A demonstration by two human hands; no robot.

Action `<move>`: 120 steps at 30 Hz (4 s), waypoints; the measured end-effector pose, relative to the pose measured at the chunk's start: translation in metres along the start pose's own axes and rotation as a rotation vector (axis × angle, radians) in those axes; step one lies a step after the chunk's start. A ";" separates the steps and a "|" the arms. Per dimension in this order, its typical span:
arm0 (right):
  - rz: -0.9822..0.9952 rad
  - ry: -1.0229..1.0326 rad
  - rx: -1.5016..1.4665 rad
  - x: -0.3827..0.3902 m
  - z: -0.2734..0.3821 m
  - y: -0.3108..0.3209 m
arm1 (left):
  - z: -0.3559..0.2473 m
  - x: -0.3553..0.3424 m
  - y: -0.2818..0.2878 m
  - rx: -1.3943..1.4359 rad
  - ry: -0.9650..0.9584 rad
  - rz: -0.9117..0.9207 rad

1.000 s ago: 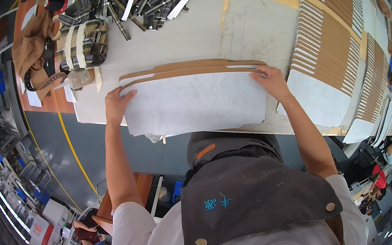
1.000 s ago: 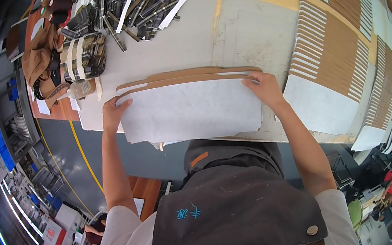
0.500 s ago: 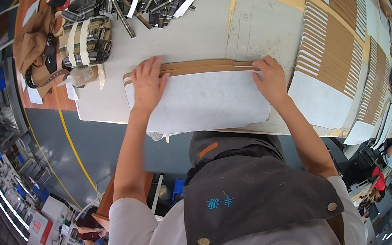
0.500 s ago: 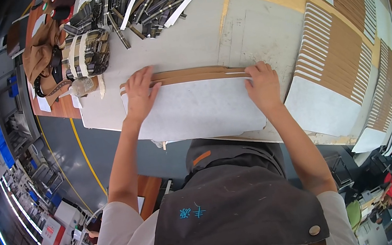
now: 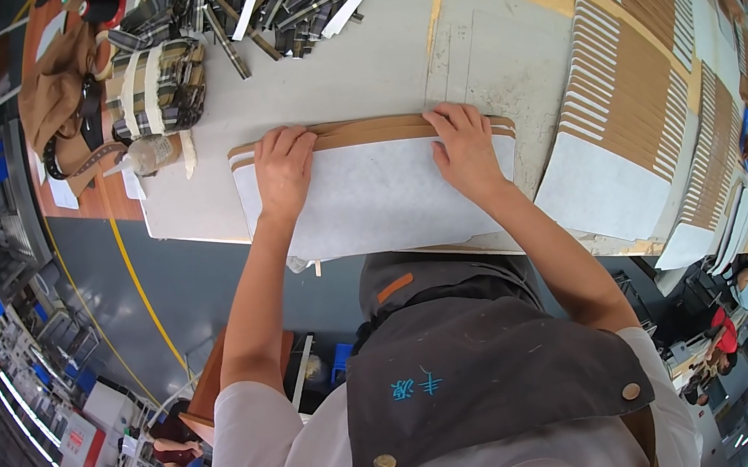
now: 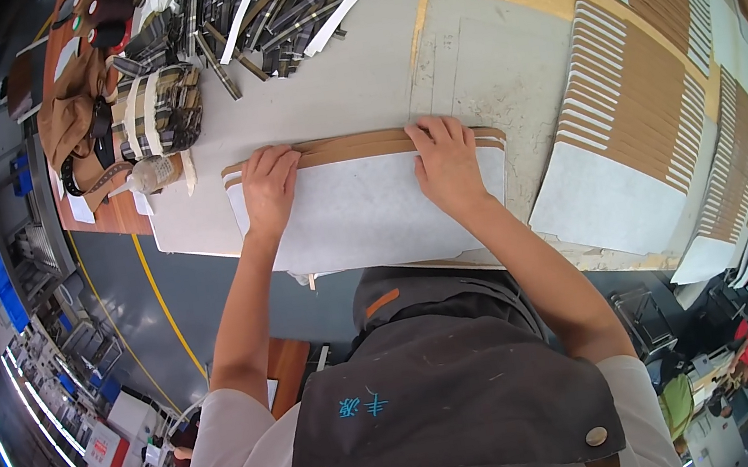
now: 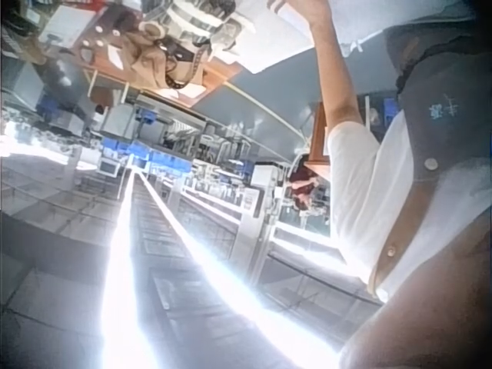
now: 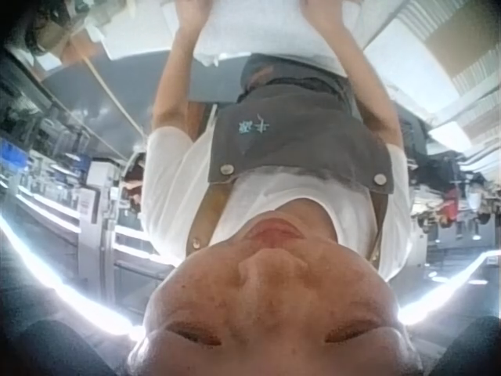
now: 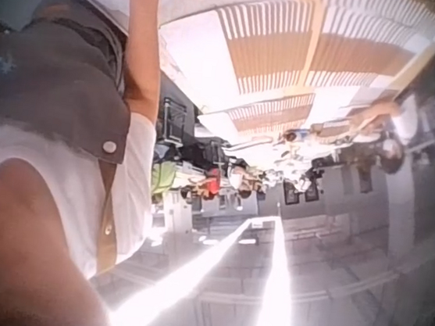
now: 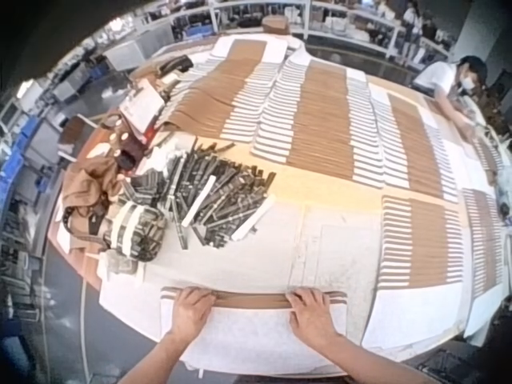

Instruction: Applying white paper linings to leather strips on a workbench.

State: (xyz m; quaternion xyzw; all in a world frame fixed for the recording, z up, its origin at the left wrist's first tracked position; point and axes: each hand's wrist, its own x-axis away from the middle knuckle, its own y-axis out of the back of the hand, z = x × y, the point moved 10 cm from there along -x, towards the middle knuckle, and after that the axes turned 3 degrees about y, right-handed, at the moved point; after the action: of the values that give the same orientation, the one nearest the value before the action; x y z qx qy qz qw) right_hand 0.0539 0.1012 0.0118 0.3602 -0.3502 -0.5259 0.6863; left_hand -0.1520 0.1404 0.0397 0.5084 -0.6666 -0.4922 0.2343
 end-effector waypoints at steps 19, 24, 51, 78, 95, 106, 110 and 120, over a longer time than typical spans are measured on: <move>0.338 -0.260 -0.406 0.003 -0.067 0.011 | 0.108 0.036 0.022 0.594 0.741 0.376; 0.410 -0.323 -0.459 0.003 -0.074 -0.003 | 0.116 0.032 0.001 0.647 0.780 0.489; 0.537 -0.228 -0.131 -0.004 -0.066 -0.006 | 0.029 -0.004 -0.023 0.183 0.132 0.247; 0.558 -0.223 -0.207 0.005 -0.063 -0.013 | 0.058 -0.004 -0.031 0.278 0.526 0.552; -0.232 0.179 -0.173 -0.025 -0.004 0.036 | 0.039 -0.023 -0.011 0.462 0.147 0.366; 0.427 -0.396 -0.377 0.020 -0.113 0.020 | 0.151 0.060 0.013 0.597 0.877 0.609; 0.469 -0.670 -0.773 0.073 -0.134 -0.010 | 0.129 0.099 0.010 0.710 1.018 0.543; 0.373 -0.647 -0.994 0.137 -0.141 -0.007 | 0.043 0.067 0.054 0.698 0.906 0.228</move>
State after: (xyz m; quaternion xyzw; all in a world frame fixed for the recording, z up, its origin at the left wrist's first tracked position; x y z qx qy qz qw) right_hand 0.1997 -0.0153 -0.0504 -0.2473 -0.3108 -0.5798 0.7114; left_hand -0.2359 0.0976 0.0581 0.6405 -0.6731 0.0514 0.3662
